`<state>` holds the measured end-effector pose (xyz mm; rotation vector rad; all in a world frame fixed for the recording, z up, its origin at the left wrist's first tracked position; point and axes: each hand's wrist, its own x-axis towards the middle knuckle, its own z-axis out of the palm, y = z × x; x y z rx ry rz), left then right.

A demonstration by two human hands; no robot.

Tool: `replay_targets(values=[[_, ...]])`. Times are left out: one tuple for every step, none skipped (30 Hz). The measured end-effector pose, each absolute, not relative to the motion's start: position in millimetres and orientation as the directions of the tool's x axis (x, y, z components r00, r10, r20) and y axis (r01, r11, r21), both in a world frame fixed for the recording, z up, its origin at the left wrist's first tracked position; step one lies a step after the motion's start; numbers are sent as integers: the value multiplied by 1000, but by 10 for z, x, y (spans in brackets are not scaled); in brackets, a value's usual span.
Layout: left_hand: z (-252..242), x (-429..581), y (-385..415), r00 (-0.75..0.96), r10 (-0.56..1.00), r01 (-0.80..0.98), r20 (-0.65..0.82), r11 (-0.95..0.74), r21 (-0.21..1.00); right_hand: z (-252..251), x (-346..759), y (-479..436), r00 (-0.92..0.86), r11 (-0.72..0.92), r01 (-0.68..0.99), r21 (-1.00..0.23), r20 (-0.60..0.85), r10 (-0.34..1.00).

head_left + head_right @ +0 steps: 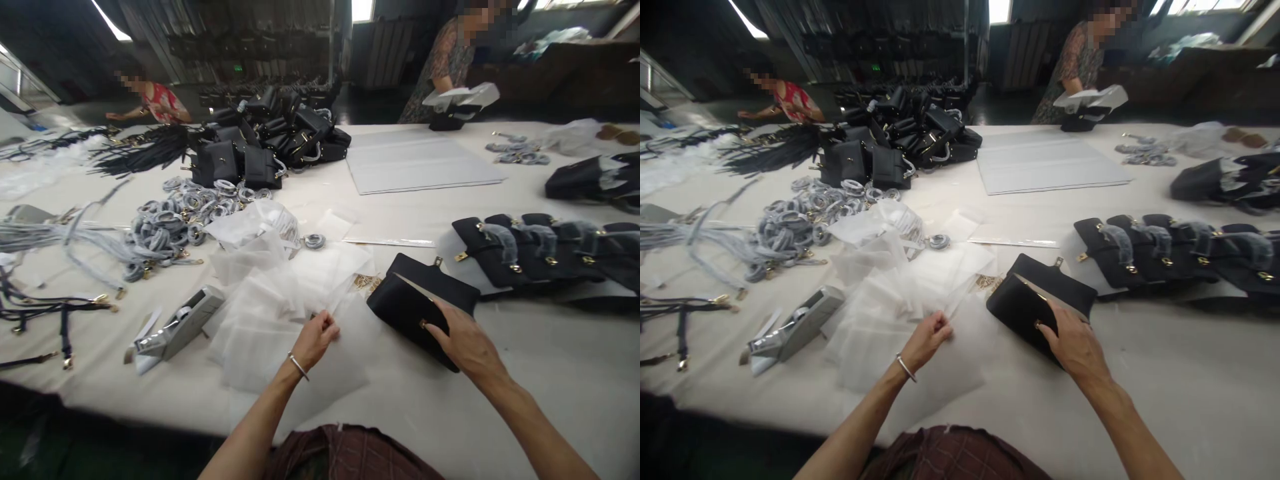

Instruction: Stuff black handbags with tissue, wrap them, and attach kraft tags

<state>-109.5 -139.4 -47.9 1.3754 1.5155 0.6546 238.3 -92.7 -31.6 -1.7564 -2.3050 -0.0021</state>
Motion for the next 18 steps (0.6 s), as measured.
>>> replay_targets(values=[[-492, -1082, -1374, 119, 942, 473, -312, 223, 852, -318, 2371, -955, -217, 242, 959, -151, 162, 963], [-516, -1077, -1358, 136, 931, 552, -340, 214, 806, -322, 2361, -994, -191, 210, 965, -154, 132, 973], [-549, -1082, -1346, 131, 919, 656, -371, 200, 728, -328, 2354, -1041, -171, 186, 970, -158, 106, 980], [-587, -1095, -1337, 109, 912, 757, -396, 182, 627, -338, 2351, -1092, -161, 174, 971, -165, 87, 983], [-626, -1113, -1332, 76, 908, 834, -412, 168, 525, -353, 2353, -1142, -162, 174, 968, -179, 79, 984], [-665, -1133, -1330, 45, 907, 882, -419, 161, 442, -373, 2362, -1186, -169, 183, 963, -200, 84, 982], [-702, -1149, -1332, 24, 910, 909, -413, 152, 388, -400, 2376, -1220, -179, 197, 954, -226, 100, 979], [-735, -1159, -1336, 19, 921, 922, -390, 134, 362, -433, 2395, -1244, -182, 208, 945, -254, 123, 976], [-764, -1158, -1343, 32, 937, 929, -347, 100, 357, -470, 2417, -1256, -179, 214, 934, -285, 142, 973], [-787, -1143, -1350, 59, 958, 932, -282, 48, 359, -511, 2442, -1259, -173, 212, 923, -321, 147, 974], [-801, -1113, -1353, 100, 976, 927, -195, -20, 375, -551, 2470, -1253, -161, 200, 911, -361, 134, 978], [-804, -1069, -1350, 153, 984, 909, -92, -103, 404, -588, 2499, -1240, -149, 177, 898, -404, 101, 984], [-794, -1013, -1337, 206, 979, 878, 14, -191, 439, -618, 2532, -1222, -135, 145, 884, -445, 53, 989], [-770, -948, -1311, 250, 962, 837, 108, -270, 475, -638, 2568, -1198, -119, 105, 871, -480, 2, 993], [-734, -880, -1267, 281, 942, 796, 185, -336, 503, -645, 2608, -1168, -97, 62, 861, -505, -44, 994], [-690, -813, -1205, 300, 923, 763, 243, -385, 520, -639, 2652, -1130, -70, 17, 854, -519, -83, 994], [-645, -755, -1121, 309, 907, 744, 286, -418, 522, -620, 2698, -1084, -37, -28, 850, -525, -112, 993], [-607, -709, -1017, 313, 895, 742, 318, -439, 506, -590, 2743, -1026, -1, -70, 847, -527, -134, 991]])
